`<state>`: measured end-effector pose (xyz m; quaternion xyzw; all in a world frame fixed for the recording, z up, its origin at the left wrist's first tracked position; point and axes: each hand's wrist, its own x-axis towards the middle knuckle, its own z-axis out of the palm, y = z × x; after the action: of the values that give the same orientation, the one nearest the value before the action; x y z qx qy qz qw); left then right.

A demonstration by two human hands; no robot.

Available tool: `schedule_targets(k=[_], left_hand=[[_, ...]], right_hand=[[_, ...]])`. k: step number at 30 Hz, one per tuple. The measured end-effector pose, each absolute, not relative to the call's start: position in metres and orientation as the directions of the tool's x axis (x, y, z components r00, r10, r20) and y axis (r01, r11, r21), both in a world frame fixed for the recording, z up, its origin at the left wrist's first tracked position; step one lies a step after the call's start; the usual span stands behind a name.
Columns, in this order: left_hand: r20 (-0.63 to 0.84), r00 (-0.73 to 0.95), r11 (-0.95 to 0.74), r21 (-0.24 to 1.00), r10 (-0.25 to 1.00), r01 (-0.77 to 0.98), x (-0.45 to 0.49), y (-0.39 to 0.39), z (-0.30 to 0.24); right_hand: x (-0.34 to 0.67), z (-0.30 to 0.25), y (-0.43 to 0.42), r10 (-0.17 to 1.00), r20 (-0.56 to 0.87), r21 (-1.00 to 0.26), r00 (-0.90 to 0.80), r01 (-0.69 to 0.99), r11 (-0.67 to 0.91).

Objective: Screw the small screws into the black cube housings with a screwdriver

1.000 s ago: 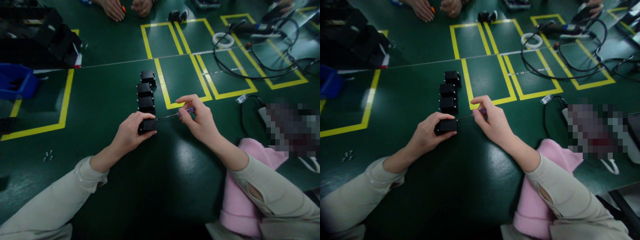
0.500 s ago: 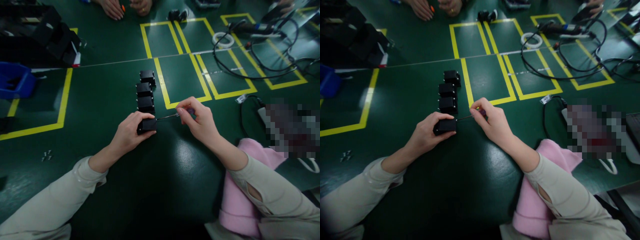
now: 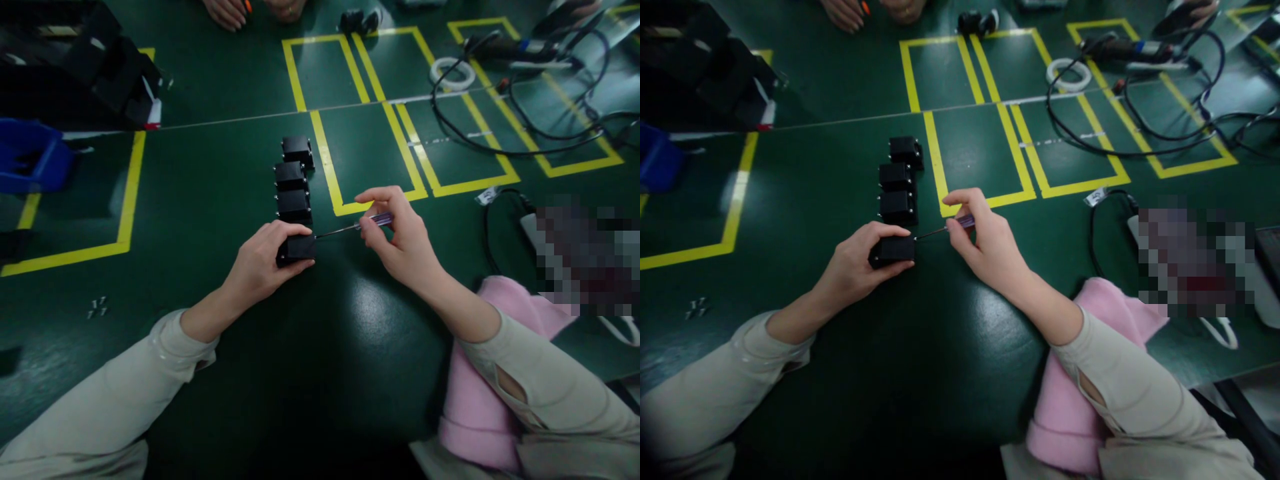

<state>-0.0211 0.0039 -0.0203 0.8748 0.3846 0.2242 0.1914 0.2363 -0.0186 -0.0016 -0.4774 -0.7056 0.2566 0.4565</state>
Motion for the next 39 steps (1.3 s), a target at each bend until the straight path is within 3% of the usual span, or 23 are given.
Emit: schedule_targets(k=[39], left_hand=[[0.208, 0.594, -0.600, 0.529, 0.777, 0.599, -0.0204, 0.0036, -0.0181]], right_hand=[[0.2376, -0.0017, -0.0188, 0.911, 0.390, -0.793, -0.135, 0.454, 0.406]])
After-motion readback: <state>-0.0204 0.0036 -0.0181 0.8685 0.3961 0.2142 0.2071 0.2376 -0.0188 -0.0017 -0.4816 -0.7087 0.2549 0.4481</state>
